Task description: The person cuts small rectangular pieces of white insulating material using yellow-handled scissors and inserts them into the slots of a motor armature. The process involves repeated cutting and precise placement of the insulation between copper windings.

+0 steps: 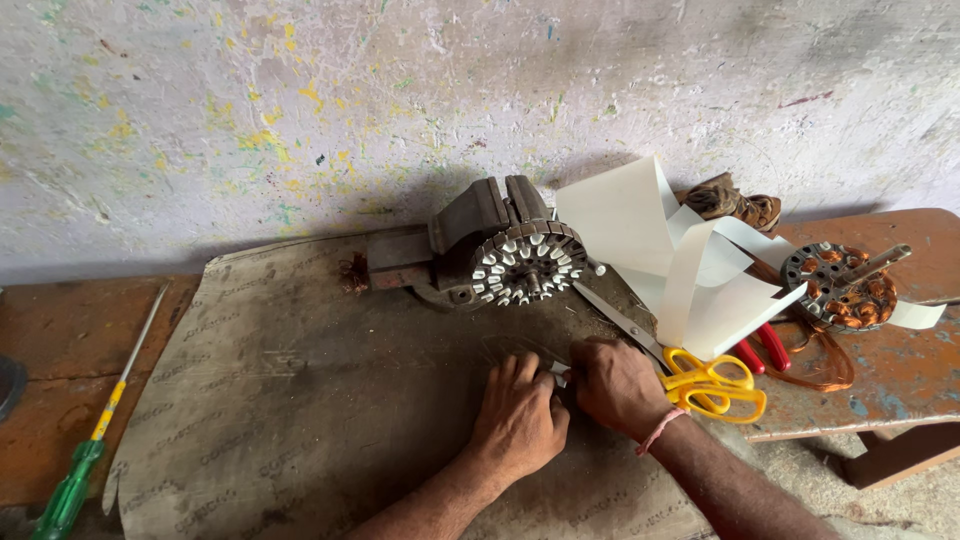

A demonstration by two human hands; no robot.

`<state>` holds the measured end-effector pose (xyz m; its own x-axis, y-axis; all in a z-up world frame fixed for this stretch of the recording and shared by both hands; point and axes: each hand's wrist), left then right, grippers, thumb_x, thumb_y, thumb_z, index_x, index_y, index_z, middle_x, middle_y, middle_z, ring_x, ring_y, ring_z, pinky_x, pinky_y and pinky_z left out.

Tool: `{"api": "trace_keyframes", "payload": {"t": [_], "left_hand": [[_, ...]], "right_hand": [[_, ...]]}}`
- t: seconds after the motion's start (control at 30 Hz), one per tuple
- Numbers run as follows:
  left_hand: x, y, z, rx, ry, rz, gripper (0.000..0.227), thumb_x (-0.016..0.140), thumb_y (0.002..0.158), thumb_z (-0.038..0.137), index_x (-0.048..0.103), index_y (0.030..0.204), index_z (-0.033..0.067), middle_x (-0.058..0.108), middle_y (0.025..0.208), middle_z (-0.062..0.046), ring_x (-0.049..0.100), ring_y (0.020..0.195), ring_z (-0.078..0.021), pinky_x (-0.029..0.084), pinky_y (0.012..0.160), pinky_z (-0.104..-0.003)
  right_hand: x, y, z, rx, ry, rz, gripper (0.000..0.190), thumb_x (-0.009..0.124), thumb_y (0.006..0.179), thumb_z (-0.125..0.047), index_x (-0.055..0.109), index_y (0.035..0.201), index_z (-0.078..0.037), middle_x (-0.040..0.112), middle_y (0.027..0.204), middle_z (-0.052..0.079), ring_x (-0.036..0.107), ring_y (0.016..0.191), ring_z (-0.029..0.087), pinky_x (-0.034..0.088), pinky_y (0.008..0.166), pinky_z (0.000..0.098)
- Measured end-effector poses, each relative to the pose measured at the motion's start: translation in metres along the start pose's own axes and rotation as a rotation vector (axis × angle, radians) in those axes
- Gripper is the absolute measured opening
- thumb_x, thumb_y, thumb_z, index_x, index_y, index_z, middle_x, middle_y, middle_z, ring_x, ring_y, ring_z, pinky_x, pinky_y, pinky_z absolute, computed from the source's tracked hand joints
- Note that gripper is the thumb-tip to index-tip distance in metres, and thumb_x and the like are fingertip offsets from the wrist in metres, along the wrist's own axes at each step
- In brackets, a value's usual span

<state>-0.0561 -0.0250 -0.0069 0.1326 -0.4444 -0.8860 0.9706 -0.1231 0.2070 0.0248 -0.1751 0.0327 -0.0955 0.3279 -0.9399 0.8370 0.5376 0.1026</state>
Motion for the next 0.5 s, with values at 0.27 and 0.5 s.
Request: {"api": "trace_keyframes", "payload": {"t": [0.27, 0.5], "left_hand": [[-0.006, -0.001, 0.005, -0.063, -0.01, -0.06, 0.03, 0.065, 0.091, 0.017, 0.067, 0.106, -0.0084, 0.052, 0.12, -0.023, 0.05, 0.117, -0.0327, 0.042, 0.102, -0.052], [-0.012, -0.012, 0.014, -0.073, -0.074, 0.005, 0.045, 0.065, 0.085, 0.014, 0.06, 0.123, -0.0098, 0.048, 0.13, -0.025, 0.047, 0.123, -0.0373, 0.039, 0.107, -0.053]], "right_hand": [[0.008, 0.004, 0.002, 0.057, -0.073, 0.037, 0.016, 0.071, 0.086, -0.024, 0.07, 0.087, -0.008, 0.073, 0.081, 0.014, 0.074, 0.079, 0.035, 0.059, 0.072, 0.0467], [0.011, -0.008, 0.014, -0.051, 0.13, 0.169, 0.012, 0.069, 0.086, -0.019, 0.073, 0.089, -0.009, 0.074, 0.087, 0.012, 0.071, 0.083, 0.03, 0.057, 0.08, 0.0435]]}}
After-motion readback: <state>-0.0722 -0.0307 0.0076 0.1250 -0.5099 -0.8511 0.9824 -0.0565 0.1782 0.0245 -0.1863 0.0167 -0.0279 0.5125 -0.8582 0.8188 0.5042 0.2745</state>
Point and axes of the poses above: each hand's wrist, its own y-axis towards the middle knuckle, its own x-axis out of the palm, z = x × y
